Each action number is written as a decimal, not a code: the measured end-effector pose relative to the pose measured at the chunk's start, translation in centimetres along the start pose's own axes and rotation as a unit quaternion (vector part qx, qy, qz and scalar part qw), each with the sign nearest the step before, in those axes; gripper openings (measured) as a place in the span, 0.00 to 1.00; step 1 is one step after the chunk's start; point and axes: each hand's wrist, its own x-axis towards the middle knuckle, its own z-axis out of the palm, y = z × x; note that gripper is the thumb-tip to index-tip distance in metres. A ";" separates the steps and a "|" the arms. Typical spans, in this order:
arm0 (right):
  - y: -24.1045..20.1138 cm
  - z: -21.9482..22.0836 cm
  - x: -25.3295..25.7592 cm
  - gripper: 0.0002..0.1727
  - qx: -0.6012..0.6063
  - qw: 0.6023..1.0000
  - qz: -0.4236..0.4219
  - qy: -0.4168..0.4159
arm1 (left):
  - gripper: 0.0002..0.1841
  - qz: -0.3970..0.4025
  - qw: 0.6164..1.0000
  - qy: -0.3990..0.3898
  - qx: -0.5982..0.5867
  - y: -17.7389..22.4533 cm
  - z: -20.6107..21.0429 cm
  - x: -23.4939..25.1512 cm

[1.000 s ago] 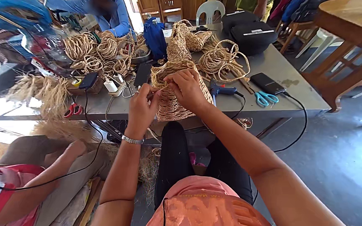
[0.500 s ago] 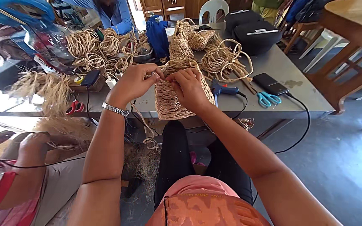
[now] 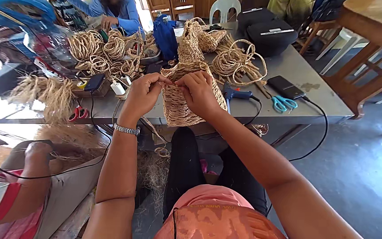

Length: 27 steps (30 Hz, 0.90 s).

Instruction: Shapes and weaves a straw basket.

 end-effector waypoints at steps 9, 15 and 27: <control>0.1 0.1 0.1 0.12 0.002 1.000 0.007 -0.005 | 0.16 0.001 0.976 0.135 -0.172 -1.8 5.1 -1.4; 0.0 0.0 0.2 0.11 0.004 1.000 0.016 -0.013 | 0.17 0.012 0.934 0.262 -0.243 -2.1 9.5 -1.7; 1.3 -0.2 -0.1 0.14 0.027 0.999 -0.021 -0.016 | 0.16 0.018 0.930 0.285 -0.232 -2.2 10.7 -1.9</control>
